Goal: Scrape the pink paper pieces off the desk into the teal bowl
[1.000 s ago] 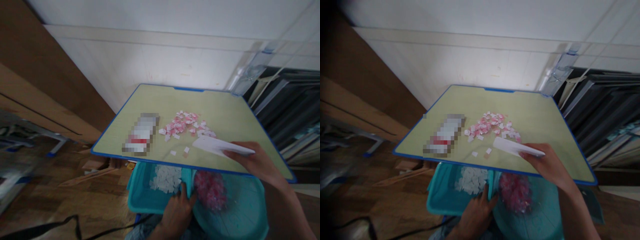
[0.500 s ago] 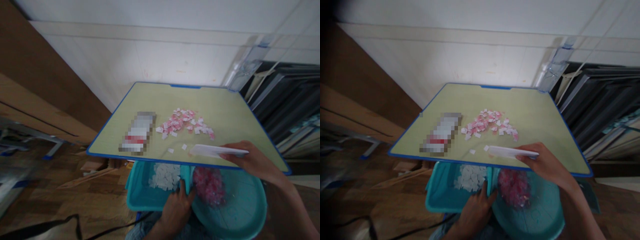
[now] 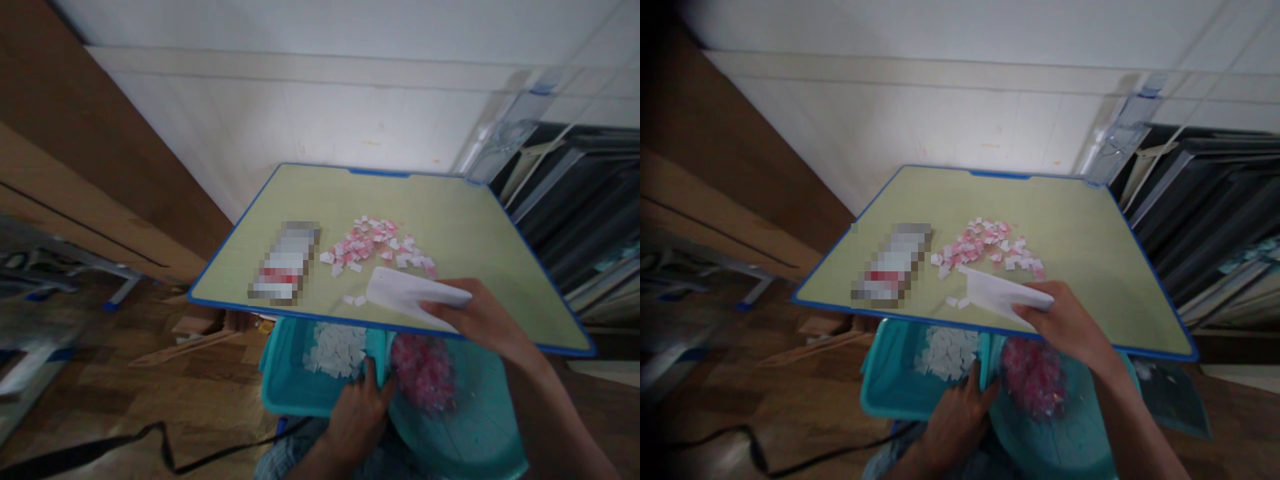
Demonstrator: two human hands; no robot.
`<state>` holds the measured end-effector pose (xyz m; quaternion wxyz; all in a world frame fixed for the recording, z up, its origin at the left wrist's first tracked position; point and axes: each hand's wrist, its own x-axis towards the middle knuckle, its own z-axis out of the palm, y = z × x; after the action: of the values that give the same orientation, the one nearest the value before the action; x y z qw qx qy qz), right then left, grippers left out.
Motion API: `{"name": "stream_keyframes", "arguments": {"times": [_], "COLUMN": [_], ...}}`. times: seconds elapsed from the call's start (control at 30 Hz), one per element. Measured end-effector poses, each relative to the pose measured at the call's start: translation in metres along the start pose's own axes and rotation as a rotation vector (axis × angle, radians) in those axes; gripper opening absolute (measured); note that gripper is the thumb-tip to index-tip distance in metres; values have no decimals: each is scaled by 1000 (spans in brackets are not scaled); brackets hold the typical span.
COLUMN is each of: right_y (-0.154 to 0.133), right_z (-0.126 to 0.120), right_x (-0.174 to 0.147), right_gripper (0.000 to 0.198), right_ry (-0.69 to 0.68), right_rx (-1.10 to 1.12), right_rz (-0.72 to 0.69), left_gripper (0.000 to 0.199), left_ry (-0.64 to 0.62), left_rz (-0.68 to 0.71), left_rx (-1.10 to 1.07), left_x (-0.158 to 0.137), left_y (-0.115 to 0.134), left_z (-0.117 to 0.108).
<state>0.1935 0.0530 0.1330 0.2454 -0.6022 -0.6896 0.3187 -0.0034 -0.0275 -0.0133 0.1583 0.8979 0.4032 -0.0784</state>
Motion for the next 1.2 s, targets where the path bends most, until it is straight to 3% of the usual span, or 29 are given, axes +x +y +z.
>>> {"name": "stream_keyframes", "arguments": {"times": [0.13,0.33,0.63,0.8,1.2], "right_y": [-7,-3,-12,-14,-9], "right_z": [9,19,27,32,46], "right_x": [3,15,20,27,39], "right_gripper": [19,19,22,18,23], "right_ry": [-45,64,-62,36,-99], "right_rx": [37,58,85,91,116], "right_rz": [-90,-85,-182,-172,-231], "left_gripper": [54,54,50,47,48], "left_ry": [-17,-28,-28,-37,11], "left_rz": [-8,8,-2,-4,3], "left_rx": [-14,-39,-27,-28,-8], "left_x": [0,1,2,1,1], "left_y": [0,-1,0,1,0], "left_z": [-1,-4,-3,-3,-2]}}
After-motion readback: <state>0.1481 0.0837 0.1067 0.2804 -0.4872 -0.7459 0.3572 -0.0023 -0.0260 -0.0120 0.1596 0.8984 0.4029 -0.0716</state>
